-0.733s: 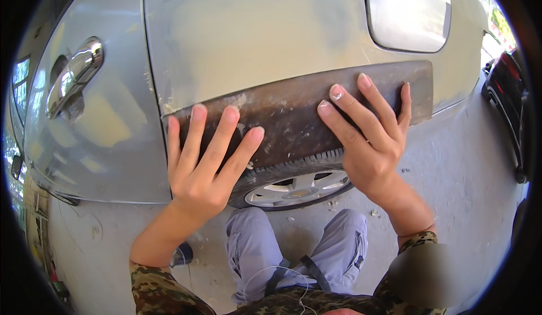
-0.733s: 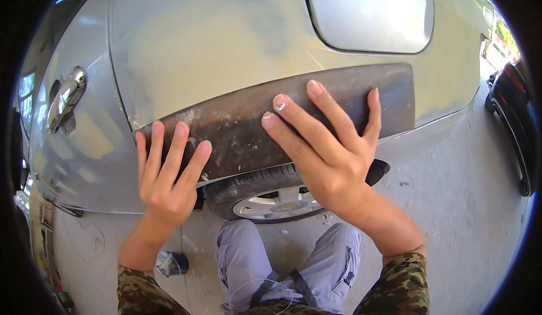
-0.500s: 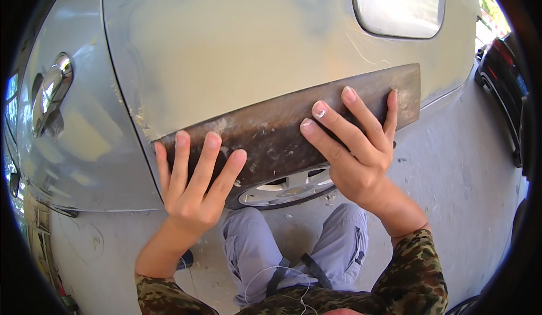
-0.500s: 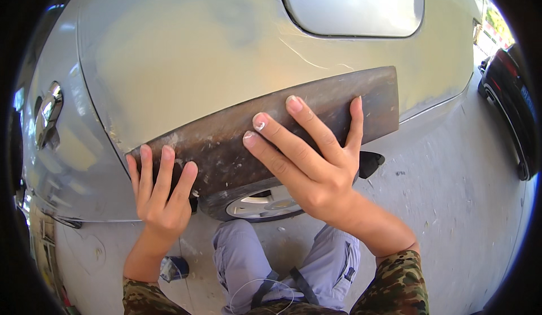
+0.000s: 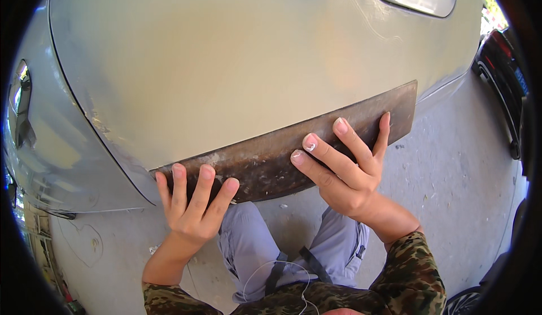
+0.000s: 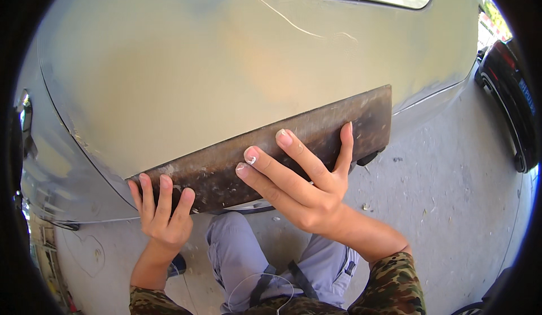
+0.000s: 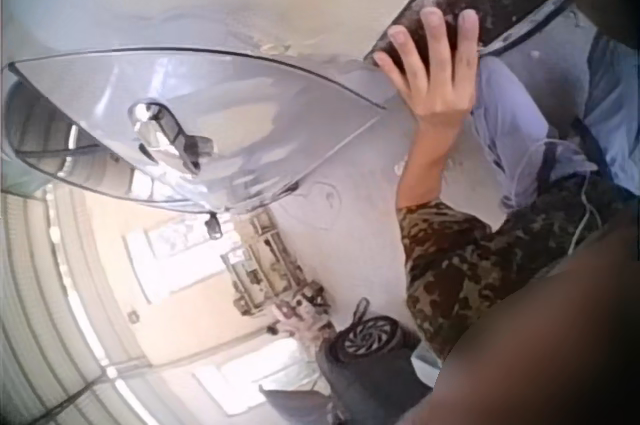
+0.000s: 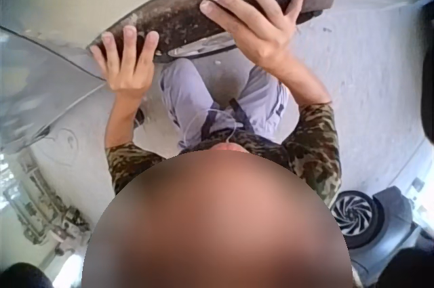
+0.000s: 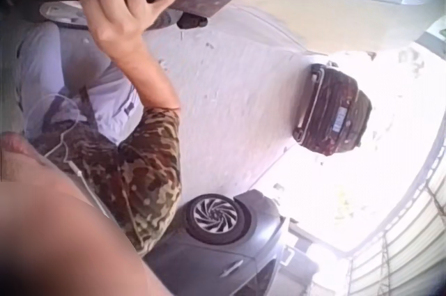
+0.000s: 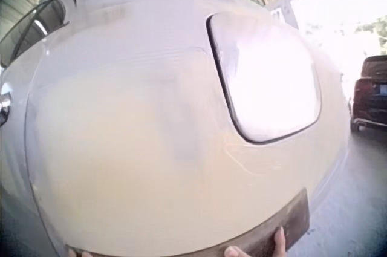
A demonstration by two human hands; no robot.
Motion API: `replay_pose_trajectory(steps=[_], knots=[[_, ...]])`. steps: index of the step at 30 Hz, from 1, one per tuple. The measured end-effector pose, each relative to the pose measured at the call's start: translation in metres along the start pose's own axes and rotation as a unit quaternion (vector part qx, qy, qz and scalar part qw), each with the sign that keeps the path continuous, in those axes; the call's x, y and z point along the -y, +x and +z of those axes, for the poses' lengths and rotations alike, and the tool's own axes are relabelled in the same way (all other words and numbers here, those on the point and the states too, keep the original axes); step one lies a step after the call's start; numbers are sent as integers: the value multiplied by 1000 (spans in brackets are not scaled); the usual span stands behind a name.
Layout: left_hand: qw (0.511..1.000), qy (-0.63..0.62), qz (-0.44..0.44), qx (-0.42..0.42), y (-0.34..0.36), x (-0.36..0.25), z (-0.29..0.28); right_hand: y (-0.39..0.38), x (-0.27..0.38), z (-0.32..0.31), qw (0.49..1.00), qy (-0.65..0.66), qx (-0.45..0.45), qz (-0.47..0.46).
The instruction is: The person applies body filler to a car's rear quarter panel using a spreader, then smooths the surface with a sanding block and a long sanding board. The person repeatedly applies filler and sands the area around the wheel arch.
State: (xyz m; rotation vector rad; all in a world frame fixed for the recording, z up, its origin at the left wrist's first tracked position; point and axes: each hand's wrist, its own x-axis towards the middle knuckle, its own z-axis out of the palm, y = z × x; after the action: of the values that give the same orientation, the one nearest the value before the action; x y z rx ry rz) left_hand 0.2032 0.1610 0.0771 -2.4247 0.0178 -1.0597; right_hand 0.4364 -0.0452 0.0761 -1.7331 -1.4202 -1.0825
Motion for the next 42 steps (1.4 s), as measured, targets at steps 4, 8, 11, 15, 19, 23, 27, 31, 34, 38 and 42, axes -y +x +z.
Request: replay_pose_trajectory(steps=[4, 8, 11, 15, 19, 23, 27, 31, 34, 38, 42], knots=[[1000, 8, 10, -5, -16, -6, 7, -17, 4, 7, 1000, 0, -7, -2], [1000, 11, -12, -1, -22, -12, 16, -30, 1, 17, 1000, 1, -15, 3], [999, 0, -30, -18, -25, -21, 27, -39, -1, 25, 999, 0, -32, 10], [997, -44, -63, 1, -24, -27, 38, -39, -6, 32, 1000, -2, -20, 7], [977, -165, -108, 82, -32, -41, 30, -51, 10, 19, 991, -2, 129, 38], [974, -206, -77, 61, -43, -61, 15, -67, 24, 5, 994, 8, 108, -2], [954, -204, -129, 176, -40, -48, 15, -73, 22, 5, 974, 7, 223, 31], [977, -144, -67, 143, -33, -73, -38, -81, 43, -47, 992, -9, 129, -13], [970, -136, -71, 187, -8, -69, -46, -57, 44, -49, 982, -16, 189, 1], [975, -154, -54, 154, 7, -65, -40, -24, 54, -52, 987, -31, 146, -51], [963, -200, -148, 98, -26, -51, -53, -4, 84, -66, 981, 37, 124, -144]])
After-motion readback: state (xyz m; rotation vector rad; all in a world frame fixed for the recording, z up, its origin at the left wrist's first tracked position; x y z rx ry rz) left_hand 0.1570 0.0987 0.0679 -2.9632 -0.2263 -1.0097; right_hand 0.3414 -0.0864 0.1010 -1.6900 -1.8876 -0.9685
